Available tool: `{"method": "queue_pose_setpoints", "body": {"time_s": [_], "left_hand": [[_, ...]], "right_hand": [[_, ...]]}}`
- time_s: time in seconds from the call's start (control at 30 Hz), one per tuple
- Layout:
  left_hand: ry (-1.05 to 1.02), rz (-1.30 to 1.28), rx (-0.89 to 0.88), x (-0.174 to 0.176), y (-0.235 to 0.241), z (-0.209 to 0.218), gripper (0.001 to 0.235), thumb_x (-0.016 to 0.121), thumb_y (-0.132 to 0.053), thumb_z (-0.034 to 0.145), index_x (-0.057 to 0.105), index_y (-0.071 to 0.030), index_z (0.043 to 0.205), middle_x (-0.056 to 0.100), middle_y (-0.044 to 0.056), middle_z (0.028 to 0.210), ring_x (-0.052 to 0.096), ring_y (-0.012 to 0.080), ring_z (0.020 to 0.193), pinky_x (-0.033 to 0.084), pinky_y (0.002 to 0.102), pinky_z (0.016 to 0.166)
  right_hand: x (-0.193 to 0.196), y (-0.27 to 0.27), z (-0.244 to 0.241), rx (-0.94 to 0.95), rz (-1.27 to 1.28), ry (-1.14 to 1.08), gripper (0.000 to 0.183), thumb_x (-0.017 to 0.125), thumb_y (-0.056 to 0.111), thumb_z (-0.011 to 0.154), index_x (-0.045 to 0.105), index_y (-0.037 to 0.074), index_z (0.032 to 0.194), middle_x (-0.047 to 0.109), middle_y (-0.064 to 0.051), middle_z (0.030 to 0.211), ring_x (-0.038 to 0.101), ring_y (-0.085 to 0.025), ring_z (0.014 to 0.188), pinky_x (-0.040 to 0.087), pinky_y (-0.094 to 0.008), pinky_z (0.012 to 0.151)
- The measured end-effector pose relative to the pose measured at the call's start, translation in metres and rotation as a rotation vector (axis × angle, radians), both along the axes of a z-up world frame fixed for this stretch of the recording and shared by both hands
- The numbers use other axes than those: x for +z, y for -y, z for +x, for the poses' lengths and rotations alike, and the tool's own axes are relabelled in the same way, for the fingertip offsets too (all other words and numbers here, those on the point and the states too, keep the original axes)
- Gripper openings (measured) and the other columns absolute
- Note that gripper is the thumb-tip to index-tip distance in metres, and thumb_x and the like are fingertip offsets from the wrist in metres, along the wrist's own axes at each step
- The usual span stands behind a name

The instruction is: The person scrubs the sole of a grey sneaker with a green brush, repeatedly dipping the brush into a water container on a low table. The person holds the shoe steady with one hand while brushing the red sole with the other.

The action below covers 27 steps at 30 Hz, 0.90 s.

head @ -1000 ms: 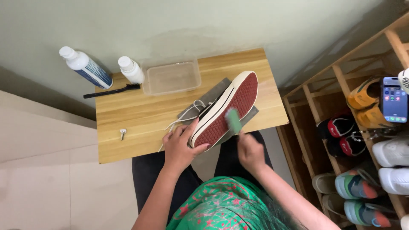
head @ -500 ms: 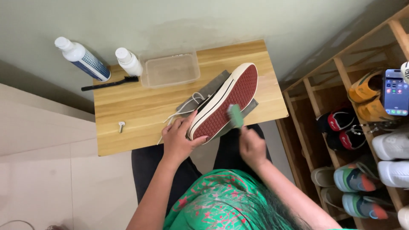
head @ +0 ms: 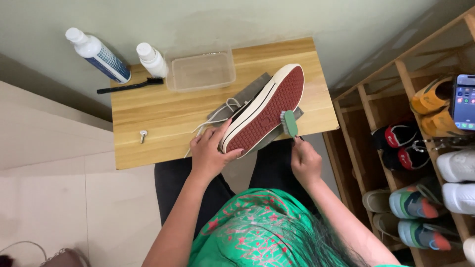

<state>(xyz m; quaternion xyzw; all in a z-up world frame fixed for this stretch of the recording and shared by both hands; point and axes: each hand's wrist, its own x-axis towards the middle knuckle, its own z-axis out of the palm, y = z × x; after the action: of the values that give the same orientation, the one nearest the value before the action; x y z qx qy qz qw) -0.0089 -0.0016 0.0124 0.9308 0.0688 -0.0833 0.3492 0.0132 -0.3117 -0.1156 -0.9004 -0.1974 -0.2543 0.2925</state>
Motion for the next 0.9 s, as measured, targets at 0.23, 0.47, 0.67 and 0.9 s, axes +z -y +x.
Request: {"method": "queue_pose_setpoints", "body": {"time_s": [0.23,0.47,0.67,0.9], "left_hand": [[0.01,-0.022,0.0,0.004,0.001,-0.001,0.101,0.077,-0.067,0.071,0.036,-0.037,0.158,0.057,0.006,0.138,0.055,0.0242,0.135,0.025,0.049,0.119],[0.067,-0.081,0.07,-0.013,-0.002,-0.003,0.114,0.08,-0.075,0.061,0.039,-0.027,0.157,0.057,0.007,0.14,0.055,0.0224,0.136,0.027,0.045,0.118],[0.197,-0.24,0.048,-0.041,-0.021,-0.011,0.112,0.081,-0.075,0.062,0.044,-0.022,0.155,0.06,0.007,0.137,0.057,0.0235,0.131,0.024,0.047,0.117],[0.231,-0.341,0.001,-0.053,-0.03,-0.014,0.103,0.083,-0.067,0.07,0.045,-0.021,0.154,0.059,0.004,0.141,0.054,0.0227,0.134,0.022,0.049,0.116]], "right_hand": [[-0.027,0.0,-0.01,0.062,0.147,-0.115,0.009,0.066,0.012,0.095,0.073,0.011,0.09,0.066,-0.011,0.073,0.071,-0.033,0.075,0.057,-0.038,0.066],[0.031,-0.03,-0.02,0.095,0.164,-0.179,0.008,0.071,0.016,0.091,0.075,0.019,0.098,0.07,-0.004,0.075,0.071,-0.027,0.072,0.06,-0.036,0.067],[0.057,-0.041,-0.003,0.068,0.347,-0.155,0.015,0.07,0.009,0.098,0.075,0.005,0.111,0.076,-0.016,0.095,0.074,-0.034,0.093,0.057,-0.039,0.082],[0.07,-0.056,-0.006,0.129,0.346,-0.248,0.004,0.069,0.011,0.098,0.072,0.009,0.1,0.073,-0.015,0.087,0.073,-0.036,0.086,0.056,-0.044,0.076]]}}
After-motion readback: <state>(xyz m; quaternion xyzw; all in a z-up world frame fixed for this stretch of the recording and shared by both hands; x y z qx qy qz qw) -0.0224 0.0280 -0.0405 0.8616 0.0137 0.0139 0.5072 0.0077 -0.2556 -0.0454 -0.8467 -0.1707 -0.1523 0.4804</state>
